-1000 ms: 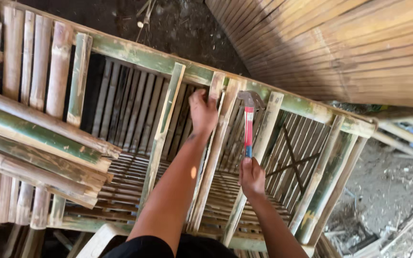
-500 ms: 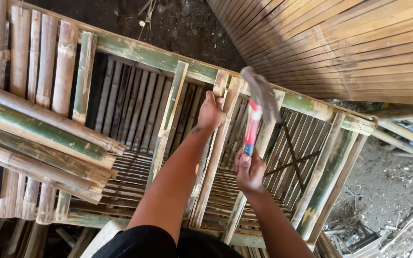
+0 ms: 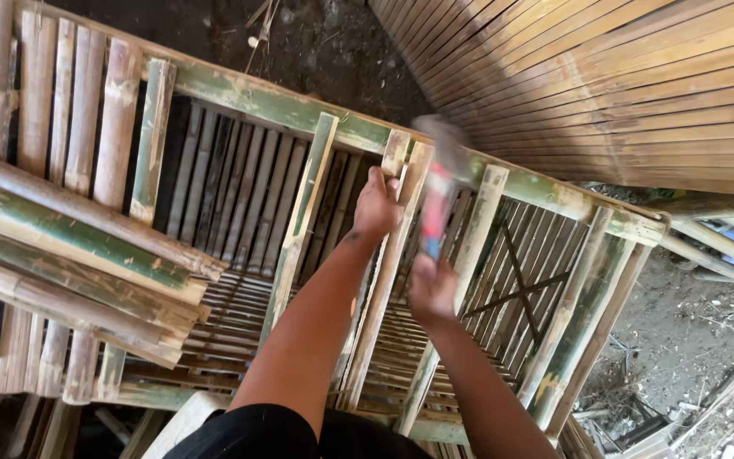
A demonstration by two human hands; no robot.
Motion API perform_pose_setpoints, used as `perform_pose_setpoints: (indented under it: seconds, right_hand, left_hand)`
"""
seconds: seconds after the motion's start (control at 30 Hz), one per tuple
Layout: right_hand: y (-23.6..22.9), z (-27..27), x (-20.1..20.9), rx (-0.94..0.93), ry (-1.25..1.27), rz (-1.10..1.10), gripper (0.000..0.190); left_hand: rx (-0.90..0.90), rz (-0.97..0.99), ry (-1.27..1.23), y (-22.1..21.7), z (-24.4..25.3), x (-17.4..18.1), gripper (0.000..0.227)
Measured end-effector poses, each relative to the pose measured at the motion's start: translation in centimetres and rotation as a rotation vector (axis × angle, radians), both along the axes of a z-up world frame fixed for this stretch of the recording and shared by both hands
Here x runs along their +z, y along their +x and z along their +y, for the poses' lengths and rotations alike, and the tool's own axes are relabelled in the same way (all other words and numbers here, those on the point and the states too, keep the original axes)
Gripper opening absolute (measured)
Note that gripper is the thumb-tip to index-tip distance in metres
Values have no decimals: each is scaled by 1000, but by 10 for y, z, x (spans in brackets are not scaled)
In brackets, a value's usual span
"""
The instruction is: The person uses a hammer to drive nails into bamboo slats, securing them to a larger bamboo frame structure. They repeatedly pick up slats, position them, and hammer them into place.
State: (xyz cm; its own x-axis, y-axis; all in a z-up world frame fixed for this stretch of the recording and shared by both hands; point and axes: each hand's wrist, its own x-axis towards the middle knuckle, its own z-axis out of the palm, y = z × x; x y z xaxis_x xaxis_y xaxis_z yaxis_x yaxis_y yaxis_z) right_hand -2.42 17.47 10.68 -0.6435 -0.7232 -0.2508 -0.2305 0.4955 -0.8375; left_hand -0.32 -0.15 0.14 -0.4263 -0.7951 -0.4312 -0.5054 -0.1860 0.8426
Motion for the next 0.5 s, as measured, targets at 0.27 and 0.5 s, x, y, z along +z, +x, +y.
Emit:
perform_pose_setpoints:
  seconds: [0.27, 0.5]
  right_hand:
    - [-5, 24, -57, -149, -443, -334, 47]
    - [-6, 13, -39, -88, 64, 21, 64]
  left_hand:
    - [-22, -15, 6, 2, 1, -6, 32]
    - [-89, -17, -102, 22, 34, -64, 67]
